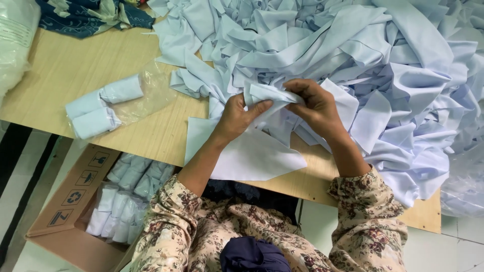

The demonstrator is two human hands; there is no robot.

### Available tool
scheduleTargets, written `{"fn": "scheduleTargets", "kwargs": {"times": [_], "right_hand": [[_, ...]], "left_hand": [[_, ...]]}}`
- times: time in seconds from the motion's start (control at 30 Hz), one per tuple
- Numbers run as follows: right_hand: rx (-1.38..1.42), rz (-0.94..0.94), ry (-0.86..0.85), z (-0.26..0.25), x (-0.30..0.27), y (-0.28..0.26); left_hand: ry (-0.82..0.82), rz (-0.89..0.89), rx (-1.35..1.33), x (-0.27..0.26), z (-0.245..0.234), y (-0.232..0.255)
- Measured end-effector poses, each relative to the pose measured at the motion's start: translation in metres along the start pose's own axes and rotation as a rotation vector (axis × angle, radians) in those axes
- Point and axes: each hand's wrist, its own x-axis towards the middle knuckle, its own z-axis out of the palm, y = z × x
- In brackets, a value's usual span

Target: Folding white fabric pieces and placing them into individual plastic bags, then packing the bags into a cardboard box.

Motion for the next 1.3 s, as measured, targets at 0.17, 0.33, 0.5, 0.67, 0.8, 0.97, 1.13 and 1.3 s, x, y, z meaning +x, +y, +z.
{"fn": "scheduleTargets", "kwargs": {"times": [0.17, 0.33, 0.5, 0.67, 0.8, 0.97, 1.13, 1.3], "right_hand": [[-0.435, -0.031, -0.003, -0.012, 0.009, -0.005], [-0.548, 0.002, 0.101, -0.055, 0.015, 0.006], [-0.287, 0.108, 0.173, -0.079, 0.014, 0.002], [0.161, 0.303, 0.317, -0.078, 0.016, 0.017], [0.114, 0.447, 0.407, -0.092, 0.019, 0.060], [-0.079, 0.499, 0.389, -0.083, 0.020, 0.074], [-0.248, 0.378, 0.294, -0.070, 0.020, 0.063], [-0.343, 0.318, 0.353, -0.079, 0.020, 0.068]], "left_hand": [[0.152, 0.114, 0.015, 0.011, -0.022, 0.033], [0.229, 0.116, 0.146, 0.013, -0.074, 0.018], [0.262, 0.091, -0.011, 0.016, -0.104, 0.022], [0.271, -0.132, -0.166, 0.027, -0.114, -0.019], [0.282, -0.424, -0.363, 0.027, -0.118, -0.037], [0.161, -0.509, -0.135, 0.015, -0.108, -0.020], [0.097, -0.446, 0.240, 0.010, -0.105, -0.030], [0.142, -0.395, 0.499, 0.012, -0.104, -0.026]]}}
